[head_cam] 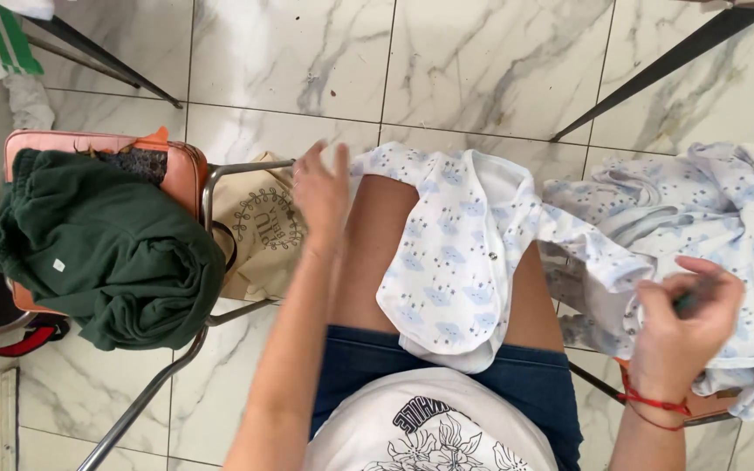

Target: Trimming excess threads from white fabric garments using small scissors

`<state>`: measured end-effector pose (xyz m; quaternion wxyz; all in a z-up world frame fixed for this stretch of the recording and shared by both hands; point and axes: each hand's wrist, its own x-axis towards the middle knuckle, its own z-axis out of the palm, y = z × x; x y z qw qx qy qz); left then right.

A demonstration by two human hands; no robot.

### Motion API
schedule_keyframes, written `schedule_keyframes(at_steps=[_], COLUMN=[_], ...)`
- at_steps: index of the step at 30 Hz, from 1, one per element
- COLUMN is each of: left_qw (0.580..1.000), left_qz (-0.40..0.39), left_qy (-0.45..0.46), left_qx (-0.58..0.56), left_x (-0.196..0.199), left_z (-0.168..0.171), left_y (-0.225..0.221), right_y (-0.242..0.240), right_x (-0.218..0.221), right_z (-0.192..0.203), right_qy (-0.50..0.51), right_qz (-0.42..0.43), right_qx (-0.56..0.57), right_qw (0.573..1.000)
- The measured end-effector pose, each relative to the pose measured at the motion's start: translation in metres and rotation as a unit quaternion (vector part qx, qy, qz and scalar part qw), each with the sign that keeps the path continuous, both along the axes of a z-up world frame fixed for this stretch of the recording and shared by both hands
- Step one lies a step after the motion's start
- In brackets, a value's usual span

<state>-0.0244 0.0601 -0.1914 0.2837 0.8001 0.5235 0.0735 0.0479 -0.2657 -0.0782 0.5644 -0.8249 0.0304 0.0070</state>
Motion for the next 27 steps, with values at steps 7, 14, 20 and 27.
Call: schedule_keyframes(at_steps=[7,14,20,27], left_qw=[0.927,0.878,0.853,0.618], left_qz=[-0.034,-0.27,-0.119,0.121], left_qy=[-0.328,-0.387,-0.362,-0.374], left_qx=[-0.179,-0.086,-0.357,-0.68], left_x=[-0.005,-0.009,-0.022,-0.017], left_z=[0.001,0.11,0.092,0.085], left_y=[-0.012,-0.097,-0.11,-0.114], right_y=[0.053,0.113,0.096,0.099], right_x=[-0.009,-0.018,-0.021,-0.019], right_z=[0.011,0.001,-0.003,0.002], right_qy=[0.098,0.122,0.091,0.011], right_qz=[0.1,0.186,0.201,0.243], right_qx=[0.096,0.038,-0.08,-0.044], right_qw=[0.985,0.974,0.972,0.969])
